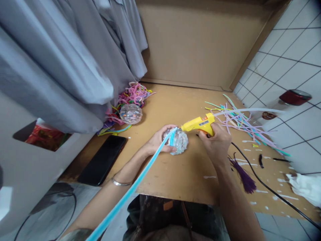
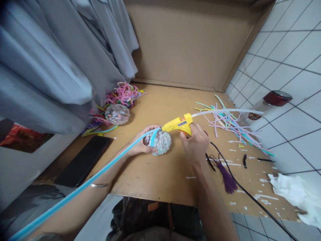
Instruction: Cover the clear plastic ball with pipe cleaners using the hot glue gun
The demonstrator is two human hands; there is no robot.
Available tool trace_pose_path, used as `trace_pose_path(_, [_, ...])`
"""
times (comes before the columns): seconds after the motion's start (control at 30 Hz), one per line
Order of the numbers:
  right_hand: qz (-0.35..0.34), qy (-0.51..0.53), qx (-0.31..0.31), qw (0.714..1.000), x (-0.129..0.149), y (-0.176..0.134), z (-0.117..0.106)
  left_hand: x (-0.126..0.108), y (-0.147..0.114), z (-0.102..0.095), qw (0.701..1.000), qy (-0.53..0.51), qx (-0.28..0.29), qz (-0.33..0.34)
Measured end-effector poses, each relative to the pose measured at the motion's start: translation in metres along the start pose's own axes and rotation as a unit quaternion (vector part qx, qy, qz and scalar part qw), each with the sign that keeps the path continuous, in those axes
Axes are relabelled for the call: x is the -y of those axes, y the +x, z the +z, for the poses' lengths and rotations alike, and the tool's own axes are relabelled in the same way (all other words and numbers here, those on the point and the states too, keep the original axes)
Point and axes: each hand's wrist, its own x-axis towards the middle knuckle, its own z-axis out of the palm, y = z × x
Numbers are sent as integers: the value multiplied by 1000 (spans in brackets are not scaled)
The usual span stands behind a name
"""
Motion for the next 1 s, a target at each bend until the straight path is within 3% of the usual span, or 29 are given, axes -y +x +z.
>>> trace_pose_path(0.53, [-4, -15, 2, 1000, 0, -1, 2, 3, 1, -1, 1000, 10, -1, 11])
trace_pose_path(0.8, [13, 3, -1, 1000, -1, 1, 2, -4, -1, 2, 1000, -16, -3, -13])
trace_pose_path(1.0, [56, 14, 17, 998, -6, 0, 6, 4, 0, -1, 1000, 9, 0, 12])
